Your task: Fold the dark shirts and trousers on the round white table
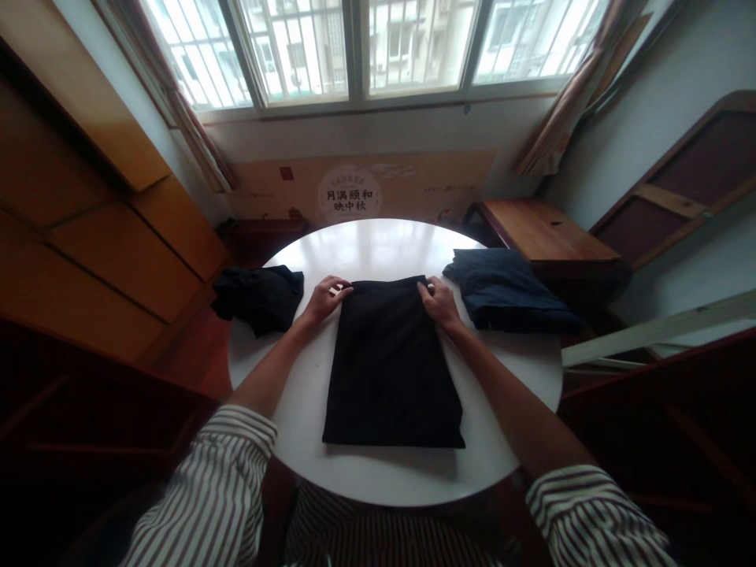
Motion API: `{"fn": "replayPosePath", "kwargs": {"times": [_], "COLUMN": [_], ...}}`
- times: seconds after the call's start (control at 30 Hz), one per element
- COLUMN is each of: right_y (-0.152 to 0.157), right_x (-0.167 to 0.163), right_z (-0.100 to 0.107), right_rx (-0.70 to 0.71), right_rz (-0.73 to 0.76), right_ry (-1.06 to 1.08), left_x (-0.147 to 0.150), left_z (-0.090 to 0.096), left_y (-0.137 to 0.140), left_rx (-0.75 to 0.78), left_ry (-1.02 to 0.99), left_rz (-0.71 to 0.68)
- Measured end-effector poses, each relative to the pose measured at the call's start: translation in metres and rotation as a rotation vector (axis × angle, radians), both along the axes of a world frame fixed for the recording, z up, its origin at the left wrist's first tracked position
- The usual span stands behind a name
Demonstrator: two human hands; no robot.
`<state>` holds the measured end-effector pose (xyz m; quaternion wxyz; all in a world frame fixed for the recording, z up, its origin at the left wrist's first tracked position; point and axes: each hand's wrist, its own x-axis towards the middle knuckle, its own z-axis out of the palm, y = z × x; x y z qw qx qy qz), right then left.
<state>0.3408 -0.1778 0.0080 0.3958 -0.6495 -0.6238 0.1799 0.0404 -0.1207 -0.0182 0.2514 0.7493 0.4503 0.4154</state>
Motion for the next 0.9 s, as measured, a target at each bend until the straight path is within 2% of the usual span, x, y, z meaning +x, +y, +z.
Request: {"fn": "replayPosePath", "kwargs": {"times": [0.17, 0.3, 0.37, 0.43, 0.6, 0.67, 0.8, 0.9], "right_y": [0.001, 0.003, 0.003, 0.002, -0.009, -0.012, -0.013, -0.01], "right_x": [0.002, 0.0, 0.002, 0.007, 0.027, 0.031, 0.033, 0.032], "right_z": [-0.002, -0.002, 0.0, 0.004, 0.019, 0.023, 0.024, 0.018], "right_rx": [-0.006, -0.048, -0.074, -0.161, -0.535, -0.54, -0.439, -0.502], "right_rz": [0.02, 0.017, 0.001, 0.043, 0.319, 0.351, 0.382, 0.341], "right_ry": [0.017, 0.119, 0.191, 0.286, 0.506, 0.56, 0.605, 0.552], "left_x": [0.0, 0.007, 0.009, 0.01, 0.01, 0.011, 0.01, 0.01], "left_z": [0.0, 0.0, 0.0, -0.001, -0.002, -0.004, -0.007, -0.003], "left_y": [0.004, 0.01, 0.012, 0.013, 0.012, 0.012, 0.014, 0.012], "left_rx": [-0.024, -0.057, -0.096, -0.117, -0.128, -0.127, -0.127, -0.074], "left_ry": [-0.032, -0.095, -0.099, -0.096, -0.091, -0.084, -0.061, -0.008], "left_rz": [0.061, 0.186, 0.204, 0.199, 0.188, 0.196, 0.211, 0.25]}}
